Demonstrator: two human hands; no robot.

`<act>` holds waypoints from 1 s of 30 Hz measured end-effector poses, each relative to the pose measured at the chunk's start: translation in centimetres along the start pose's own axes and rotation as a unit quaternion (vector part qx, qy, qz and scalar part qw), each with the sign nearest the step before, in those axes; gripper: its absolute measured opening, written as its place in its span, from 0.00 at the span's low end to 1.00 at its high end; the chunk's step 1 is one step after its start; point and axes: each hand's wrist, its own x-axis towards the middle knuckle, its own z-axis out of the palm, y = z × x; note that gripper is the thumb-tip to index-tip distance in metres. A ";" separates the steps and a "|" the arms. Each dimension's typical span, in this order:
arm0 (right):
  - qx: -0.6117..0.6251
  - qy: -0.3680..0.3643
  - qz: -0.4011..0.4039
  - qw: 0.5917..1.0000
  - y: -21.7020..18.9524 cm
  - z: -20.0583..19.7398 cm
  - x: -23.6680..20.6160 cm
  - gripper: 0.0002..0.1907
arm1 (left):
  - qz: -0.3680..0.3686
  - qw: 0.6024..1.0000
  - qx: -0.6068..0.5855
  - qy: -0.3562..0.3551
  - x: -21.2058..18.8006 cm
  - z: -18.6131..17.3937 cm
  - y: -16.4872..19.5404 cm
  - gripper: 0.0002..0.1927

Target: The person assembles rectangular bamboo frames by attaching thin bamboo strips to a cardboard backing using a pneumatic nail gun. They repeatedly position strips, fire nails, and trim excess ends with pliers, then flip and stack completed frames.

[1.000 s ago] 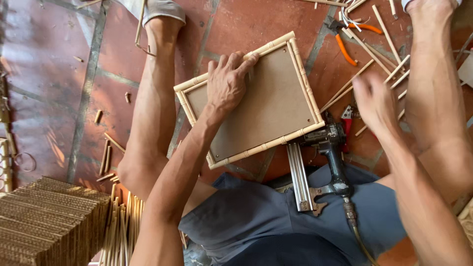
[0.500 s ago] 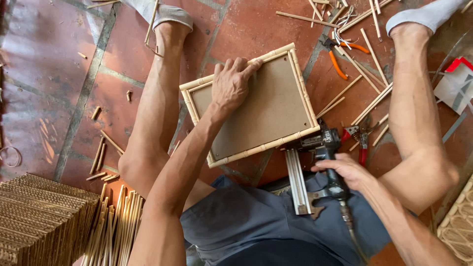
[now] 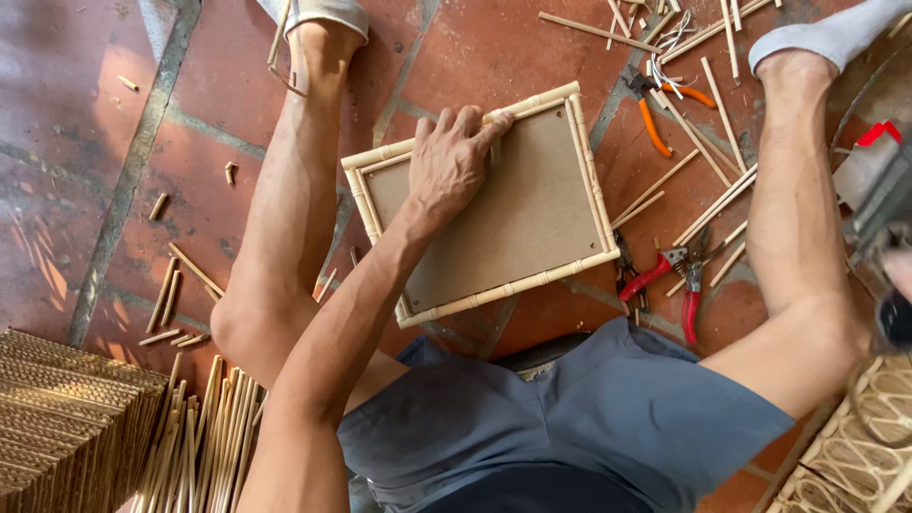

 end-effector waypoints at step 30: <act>-0.075 -0.046 -0.509 0.856 -5.6 14.2 10.2 0.18 | -0.007 0.999 0.027 -0.035 0.0 1.3 -0.8 0.23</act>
